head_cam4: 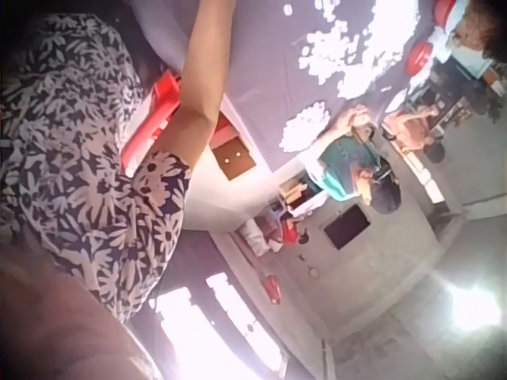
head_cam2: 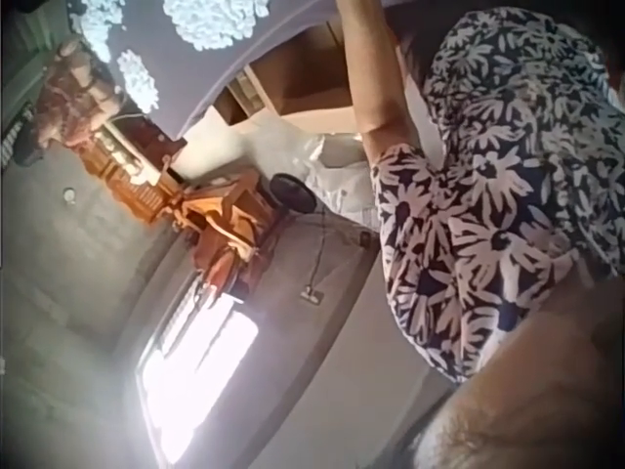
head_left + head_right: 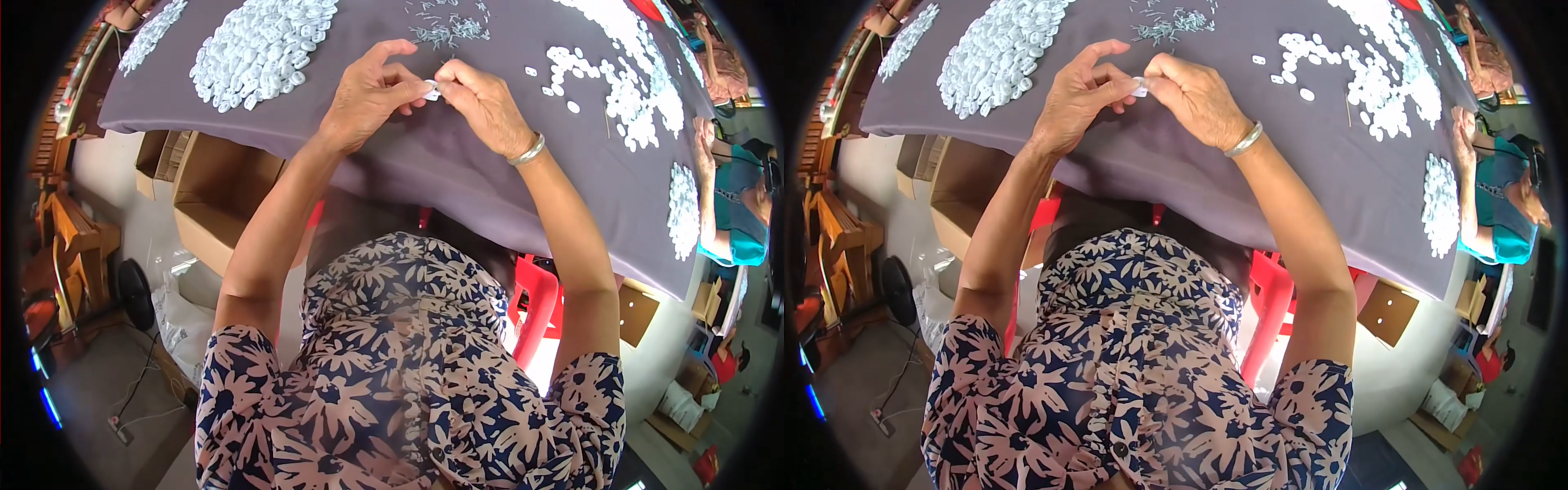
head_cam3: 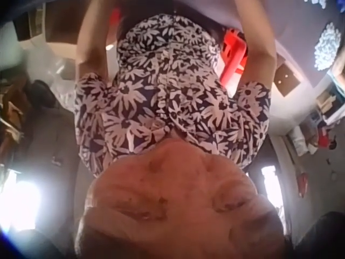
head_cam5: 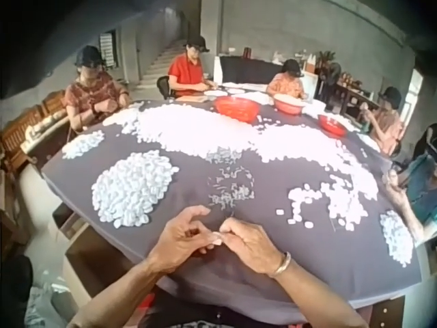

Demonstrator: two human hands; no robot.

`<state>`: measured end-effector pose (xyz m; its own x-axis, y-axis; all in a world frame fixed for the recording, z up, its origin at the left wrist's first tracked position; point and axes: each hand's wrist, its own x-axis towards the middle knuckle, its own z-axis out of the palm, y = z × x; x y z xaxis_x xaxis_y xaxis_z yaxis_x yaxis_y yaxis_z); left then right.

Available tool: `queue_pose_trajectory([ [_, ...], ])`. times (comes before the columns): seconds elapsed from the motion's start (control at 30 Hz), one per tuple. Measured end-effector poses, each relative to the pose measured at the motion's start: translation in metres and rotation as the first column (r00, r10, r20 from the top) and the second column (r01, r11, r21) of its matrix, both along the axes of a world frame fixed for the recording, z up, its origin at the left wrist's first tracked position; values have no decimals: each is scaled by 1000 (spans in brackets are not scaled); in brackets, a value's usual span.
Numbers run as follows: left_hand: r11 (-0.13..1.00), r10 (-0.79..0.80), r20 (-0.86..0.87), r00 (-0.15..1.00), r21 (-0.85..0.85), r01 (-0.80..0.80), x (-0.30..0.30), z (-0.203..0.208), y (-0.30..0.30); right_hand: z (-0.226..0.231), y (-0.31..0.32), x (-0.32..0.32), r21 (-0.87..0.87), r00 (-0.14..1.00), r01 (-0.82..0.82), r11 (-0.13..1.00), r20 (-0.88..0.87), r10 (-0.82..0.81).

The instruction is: The person assembles plastic fasteners by picking up plastic pieces and metal pins from the table, inserting the pins into the plastic pieces by hand, and placing the assembled items onto the table.

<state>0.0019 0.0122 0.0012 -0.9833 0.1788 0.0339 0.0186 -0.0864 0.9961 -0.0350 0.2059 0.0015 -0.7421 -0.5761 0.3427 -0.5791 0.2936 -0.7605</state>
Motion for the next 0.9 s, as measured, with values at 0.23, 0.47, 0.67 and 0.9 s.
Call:
queue_pose_trajectory([
  [0.23, 999, 25, 28, 999, 31, -26, 0, 1, 3, -4, 1, -6, 8, 983, -17, 1000, 184, 15],
  [0.47, 998, 31, -45, 999, -54, -33, 2, -6, 3, -2, 1, -4, 35, 977, -9, 999, 215, 1],
  [0.67, 995, 45, -17, 999, -92, -46, 4, -2, 5, -3, 1, -4, 9, 971, -28, 1000, 237, 25],
  [0.9, 992, 59, -19, 998, -112, -61, 3, 0, 6, 2, 3, -7, 5, 944, -4, 1000, 329, 2],
])
